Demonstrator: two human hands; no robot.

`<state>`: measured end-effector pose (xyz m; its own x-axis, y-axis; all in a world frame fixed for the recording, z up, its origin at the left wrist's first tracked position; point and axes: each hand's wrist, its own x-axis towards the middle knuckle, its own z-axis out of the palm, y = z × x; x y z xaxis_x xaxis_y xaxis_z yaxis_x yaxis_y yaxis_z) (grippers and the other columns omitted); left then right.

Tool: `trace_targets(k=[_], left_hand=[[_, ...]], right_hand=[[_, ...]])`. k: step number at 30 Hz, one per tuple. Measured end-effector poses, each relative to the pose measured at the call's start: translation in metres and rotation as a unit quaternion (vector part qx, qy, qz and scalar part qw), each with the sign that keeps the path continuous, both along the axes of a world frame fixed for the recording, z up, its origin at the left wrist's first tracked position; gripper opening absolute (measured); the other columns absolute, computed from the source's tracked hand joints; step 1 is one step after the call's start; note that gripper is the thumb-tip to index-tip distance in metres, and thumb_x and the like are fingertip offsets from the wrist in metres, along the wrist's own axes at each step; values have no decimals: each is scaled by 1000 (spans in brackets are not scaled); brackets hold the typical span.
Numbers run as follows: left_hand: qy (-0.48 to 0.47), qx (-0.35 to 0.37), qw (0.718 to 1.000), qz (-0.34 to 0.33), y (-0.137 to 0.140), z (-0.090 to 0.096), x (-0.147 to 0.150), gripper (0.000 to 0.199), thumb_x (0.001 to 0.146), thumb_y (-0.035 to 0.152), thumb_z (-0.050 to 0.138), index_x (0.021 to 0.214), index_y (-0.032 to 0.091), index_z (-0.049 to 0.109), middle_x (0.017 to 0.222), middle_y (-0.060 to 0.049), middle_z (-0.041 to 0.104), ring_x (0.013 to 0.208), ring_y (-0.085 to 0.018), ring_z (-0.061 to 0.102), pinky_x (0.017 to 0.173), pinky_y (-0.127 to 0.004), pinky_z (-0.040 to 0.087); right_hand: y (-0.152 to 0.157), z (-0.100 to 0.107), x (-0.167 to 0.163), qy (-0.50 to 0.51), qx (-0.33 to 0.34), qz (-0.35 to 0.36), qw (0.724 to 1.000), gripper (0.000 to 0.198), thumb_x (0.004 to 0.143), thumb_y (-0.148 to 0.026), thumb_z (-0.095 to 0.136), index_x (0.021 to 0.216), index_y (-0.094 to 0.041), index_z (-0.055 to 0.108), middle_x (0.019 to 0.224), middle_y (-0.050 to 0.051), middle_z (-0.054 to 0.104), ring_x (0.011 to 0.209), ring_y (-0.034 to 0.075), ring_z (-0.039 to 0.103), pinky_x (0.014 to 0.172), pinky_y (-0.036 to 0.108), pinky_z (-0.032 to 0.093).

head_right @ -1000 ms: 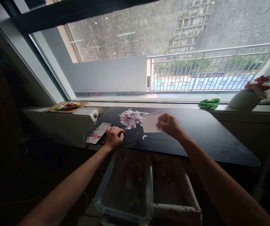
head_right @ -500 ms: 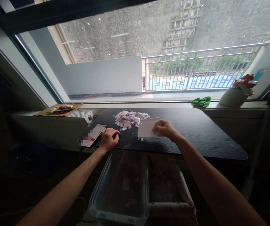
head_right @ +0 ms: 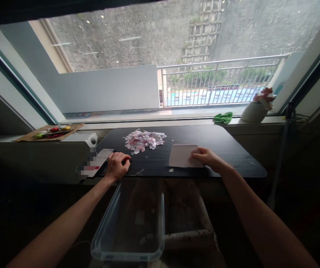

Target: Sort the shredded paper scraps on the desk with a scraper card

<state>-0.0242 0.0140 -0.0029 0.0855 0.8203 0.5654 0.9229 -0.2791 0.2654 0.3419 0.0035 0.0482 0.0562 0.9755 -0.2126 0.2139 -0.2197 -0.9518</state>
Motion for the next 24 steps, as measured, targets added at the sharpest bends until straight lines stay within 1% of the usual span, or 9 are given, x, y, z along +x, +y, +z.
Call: trace_targets(k=[3,6,10,13,16,19,21,24], left_hand=[[5,3,1000,-1,1,-1,-1,14,74,22,52,75,24,66,84,-4,70,94,-25,61,104,-48,34],[8,7,1000,-5,2,-1,-2,14,74,23,51,75,23,65,84,-5,70,93,-26,61,103,-48,34],[10,10,1000,-7,2,-2,-2,15,75,23,50,75,23,65,82,-5,70,93,-26,61,103,-49,34],[9,10,1000,-8,1,-2,-2,15,74,23,50,75,23,65,83,-5,69,93,-26,61,103,-50,34],[6,9,1000,-6,1,-2,-2,15,75,23,50,74,23,65,83,-5,69,93,-26,61,103,-49,33],[6,7,1000,-4,1,-1,-1,15,75,23,51,75,23,65,83,-5,69,93,-26,61,104,-49,33],[7,8,1000,-4,1,-1,-1,15,75,23,51,75,23,65,83,-5,69,94,-26,61,104,-49,33],[9,11,1000,-6,1,-2,-2,15,75,23,50,75,23,65,83,-5,70,94,-26,61,104,-49,33]], right_hand=[[-3,-5,7,-8,-6,24,1000,10,67,-20,71,76,-19,67,70,1,72,60,14,65,49,21,49],[-3,-9,15,-10,-10,32,999,11,66,-22,73,75,-18,67,70,1,72,61,14,64,51,21,49],[-4,-12,17,22,-13,40,999,14,65,-21,75,75,-16,67,72,2,72,62,14,65,56,22,50],[-8,-8,17,38,-25,48,998,17,64,-20,76,78,-15,69,74,2,73,64,14,65,59,22,51],[-14,2,20,34,-35,59,997,18,63,-21,77,79,-15,70,74,3,73,61,14,65,54,22,49],[-16,10,20,38,-27,52,998,18,64,-20,76,80,-15,70,72,3,73,60,14,64,52,22,48],[-14,11,17,39,-14,39,998,16,64,-18,75,80,-15,69,72,3,73,59,14,64,51,21,48],[-11,8,13,30,-10,31,999,13,66,-15,73,77,-15,68,70,2,72,58,13,63,52,21,48]])
